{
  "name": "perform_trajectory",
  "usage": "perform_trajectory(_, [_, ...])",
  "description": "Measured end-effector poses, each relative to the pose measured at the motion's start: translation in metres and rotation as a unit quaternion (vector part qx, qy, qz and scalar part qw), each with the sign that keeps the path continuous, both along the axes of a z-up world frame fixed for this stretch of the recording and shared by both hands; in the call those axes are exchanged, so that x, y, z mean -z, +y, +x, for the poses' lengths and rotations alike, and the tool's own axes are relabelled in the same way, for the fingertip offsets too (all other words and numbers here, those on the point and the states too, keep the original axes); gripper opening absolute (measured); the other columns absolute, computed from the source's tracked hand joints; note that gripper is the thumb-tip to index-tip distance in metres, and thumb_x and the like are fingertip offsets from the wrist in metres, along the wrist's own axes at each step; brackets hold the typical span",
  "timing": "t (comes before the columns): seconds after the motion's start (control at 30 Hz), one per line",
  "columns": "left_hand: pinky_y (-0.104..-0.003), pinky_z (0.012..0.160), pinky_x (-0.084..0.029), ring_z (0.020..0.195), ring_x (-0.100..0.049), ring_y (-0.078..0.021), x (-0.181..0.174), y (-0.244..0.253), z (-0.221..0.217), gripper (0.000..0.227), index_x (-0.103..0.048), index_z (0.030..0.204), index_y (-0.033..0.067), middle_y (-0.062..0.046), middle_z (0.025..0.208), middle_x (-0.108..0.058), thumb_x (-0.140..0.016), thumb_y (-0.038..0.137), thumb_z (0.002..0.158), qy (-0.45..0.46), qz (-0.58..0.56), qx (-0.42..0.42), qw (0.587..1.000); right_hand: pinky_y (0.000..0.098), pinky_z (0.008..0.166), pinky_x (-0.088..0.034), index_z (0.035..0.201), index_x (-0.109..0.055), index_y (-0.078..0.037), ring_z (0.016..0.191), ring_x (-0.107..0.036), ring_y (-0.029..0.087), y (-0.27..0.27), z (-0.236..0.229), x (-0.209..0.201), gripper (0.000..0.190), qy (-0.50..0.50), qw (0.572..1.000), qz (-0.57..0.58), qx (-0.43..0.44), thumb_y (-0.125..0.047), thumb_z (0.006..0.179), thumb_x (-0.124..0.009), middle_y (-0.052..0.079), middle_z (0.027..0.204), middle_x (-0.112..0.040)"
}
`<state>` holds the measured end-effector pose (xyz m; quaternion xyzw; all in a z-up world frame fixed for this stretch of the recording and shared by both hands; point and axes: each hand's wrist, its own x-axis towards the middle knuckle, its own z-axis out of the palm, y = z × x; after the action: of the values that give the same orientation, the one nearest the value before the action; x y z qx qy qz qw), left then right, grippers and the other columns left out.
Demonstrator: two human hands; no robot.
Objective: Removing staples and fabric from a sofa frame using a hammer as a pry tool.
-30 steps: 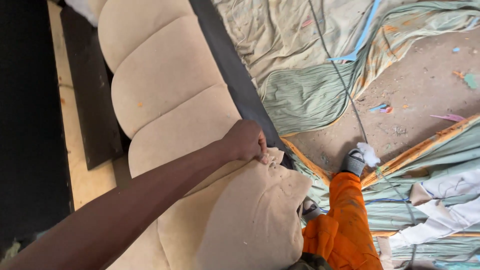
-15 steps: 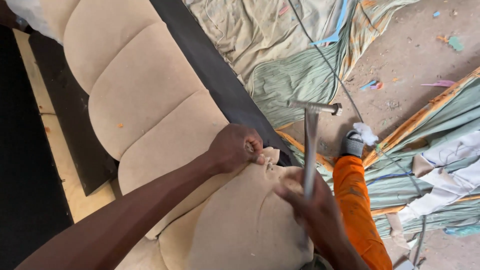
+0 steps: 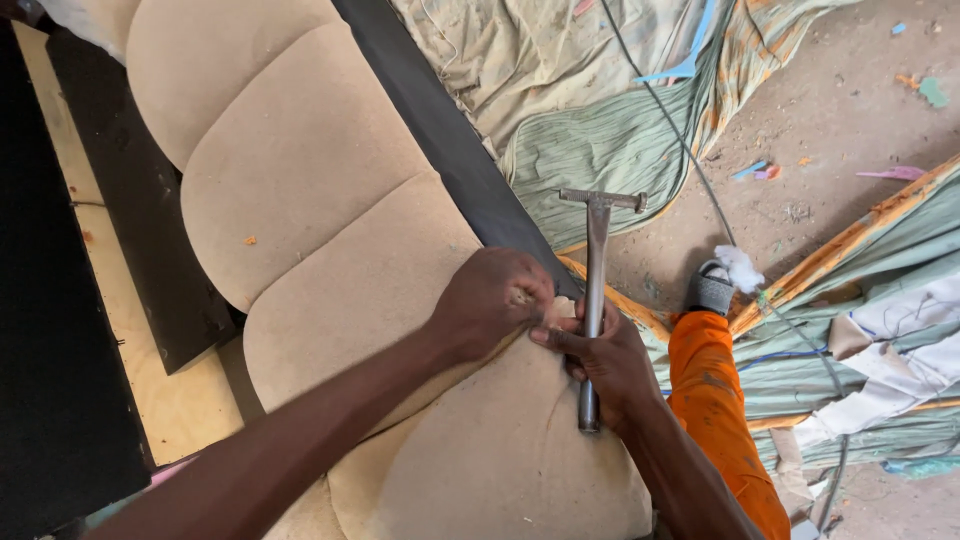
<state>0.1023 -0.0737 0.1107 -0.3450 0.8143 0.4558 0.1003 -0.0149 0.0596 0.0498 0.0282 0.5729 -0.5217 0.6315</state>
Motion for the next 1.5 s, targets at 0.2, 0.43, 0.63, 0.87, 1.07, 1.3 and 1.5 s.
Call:
perform_trajectory(0.2, [-0.050,0.121,-0.034,0.139,-0.056,-0.0346,-0.008,0.074,0.102,0.040,-0.061,0.142,0.0132,-0.012,0.147,-0.062,-0.056,0.022,0.103,0.151,-0.255,-0.032,0.955,0.0223,0.042,-0.029,0.096,-0.049,-0.013,0.058,-0.045,0.008,-0.004,0.001,0.000,0.055,-0.052,0.996,0.071,0.030,0.002,0.063,-0.090,0.003,0.086,-0.058])
perform_trajectory(0.43, [-0.049,0.128,-0.017,0.158,-0.026,-0.0272,-0.023,0.072,0.101,0.069,-0.032,0.160,0.0042,-0.011,0.169,-0.031,-0.043,0.048,0.108,0.106,-0.216,0.270,0.932,0.0179,0.040,-0.032,0.094,-0.046,-0.016,0.047,-0.038,0.005,-0.002,0.000,0.006,0.051,-0.101,0.990,0.078,0.055,0.005,0.071,-0.086,-0.004,0.078,-0.054])
perform_trajectory(0.63, [-0.053,0.126,-0.024,0.150,-0.040,-0.0339,-0.010,0.039,0.058,0.068,-0.048,0.148,0.0002,-0.016,0.157,-0.047,-0.050,0.051,0.103,0.133,-0.286,0.258,0.913,0.0175,0.038,-0.031,0.085,-0.048,-0.015,0.044,-0.035,0.004,0.002,0.003,0.032,0.038,-0.113,0.988,0.065,0.081,0.006,0.079,-0.080,-0.003,0.063,-0.042])
perform_trajectory(0.87, [-0.052,0.121,-0.032,0.135,-0.052,-0.0368,-0.010,0.038,0.045,0.040,-0.065,0.131,0.0068,-0.011,0.134,-0.066,-0.051,0.034,0.106,0.141,-0.340,0.213,0.905,0.0216,0.043,-0.032,0.112,-0.064,-0.003,0.054,-0.037,0.010,0.000,-0.021,-0.004,0.029,0.037,0.987,0.150,-0.048,-0.025,0.094,-0.070,0.005,0.082,-0.058])
perform_trajectory(1.07, [-0.052,0.119,-0.034,0.132,-0.053,-0.0366,-0.014,0.039,0.039,0.035,-0.063,0.123,0.0064,-0.010,0.128,-0.062,-0.047,0.033,0.106,0.115,-0.355,0.213,0.903,0.0321,0.048,-0.026,0.130,-0.067,-0.009,0.055,-0.027,0.018,0.066,-0.078,-0.036,0.041,0.050,0.990,0.116,-0.057,-0.035,0.110,-0.042,0.011,0.071,-0.040])
perform_trajectory(1.3, [-0.056,0.121,-0.030,0.143,-0.046,-0.0406,-0.008,0.044,0.035,0.037,-0.065,0.121,0.0062,-0.011,0.134,-0.063,-0.058,0.037,0.102,0.096,-0.371,0.177,0.907,0.0378,0.045,-0.053,0.143,-0.057,-0.010,0.060,-0.070,0.025,0.156,-0.071,-0.038,0.065,0.695,0.640,-0.085,-0.317,0.002,0.079,-0.067,0.014,0.127,-0.069])
perform_trajectory(1.5, [-0.058,0.122,-0.030,0.146,-0.041,-0.0433,-0.007,0.046,0.030,0.041,-0.065,0.122,0.0077,-0.013,0.145,-0.057,-0.065,0.041,0.099,0.085,-0.393,0.154,0.903,0.0277,0.099,-0.040,0.135,-0.068,-0.014,0.117,-0.062,0.014,0.113,-0.035,-0.109,0.052,0.512,0.840,-0.029,-0.175,-0.013,0.082,-0.069,0.004,0.138,-0.070])
